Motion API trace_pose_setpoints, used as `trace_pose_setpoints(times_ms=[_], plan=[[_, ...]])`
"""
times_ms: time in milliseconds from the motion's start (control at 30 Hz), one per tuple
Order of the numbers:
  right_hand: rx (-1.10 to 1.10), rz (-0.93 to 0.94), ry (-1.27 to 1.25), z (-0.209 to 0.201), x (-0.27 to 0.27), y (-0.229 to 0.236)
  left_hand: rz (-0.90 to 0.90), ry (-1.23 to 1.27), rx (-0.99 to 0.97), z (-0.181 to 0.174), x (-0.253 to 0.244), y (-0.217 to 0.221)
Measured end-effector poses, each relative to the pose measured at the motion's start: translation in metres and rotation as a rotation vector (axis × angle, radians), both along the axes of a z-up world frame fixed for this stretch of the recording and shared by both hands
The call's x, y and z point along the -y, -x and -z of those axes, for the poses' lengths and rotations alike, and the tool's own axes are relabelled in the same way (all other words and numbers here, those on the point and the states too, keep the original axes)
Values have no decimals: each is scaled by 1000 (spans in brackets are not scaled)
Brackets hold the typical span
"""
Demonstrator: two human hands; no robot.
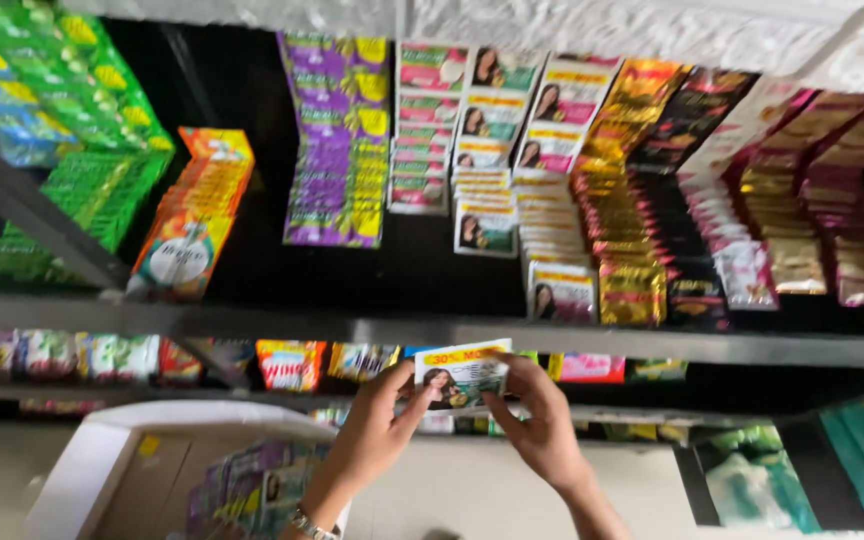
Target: The person repeatedly picks up small sachets from a cardboard box on the floor and places them onto a shelf in a store. The person arranges the sachets in neat rows among other products on the shelf.
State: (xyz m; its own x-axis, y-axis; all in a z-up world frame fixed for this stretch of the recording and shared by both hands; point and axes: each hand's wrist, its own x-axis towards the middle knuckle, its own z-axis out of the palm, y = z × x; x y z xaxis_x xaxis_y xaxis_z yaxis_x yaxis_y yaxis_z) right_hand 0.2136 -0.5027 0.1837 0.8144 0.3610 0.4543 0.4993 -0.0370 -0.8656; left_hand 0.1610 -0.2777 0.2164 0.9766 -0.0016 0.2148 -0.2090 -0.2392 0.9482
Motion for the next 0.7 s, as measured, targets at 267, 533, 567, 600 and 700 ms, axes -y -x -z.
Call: trace_pose_setpoints(times_ms=[267, 533, 567, 600, 700], plan=[[103, 179, 306, -69, 36, -115, -125, -360, 247, -46, 28, -108], [4, -63, 296, -110, 25, -325, -127, -298, 205, -72, 14, -284], [19, -80, 277, -115, 20, -337, -151, -326, 265, -63, 8, -311], [16, -75, 278, -105, 18, -343, -145, -324, 264, -49, 4, -325], [-13, -96, 246, -82, 6, -359, -177, -331, 336, -20, -7, -351]])
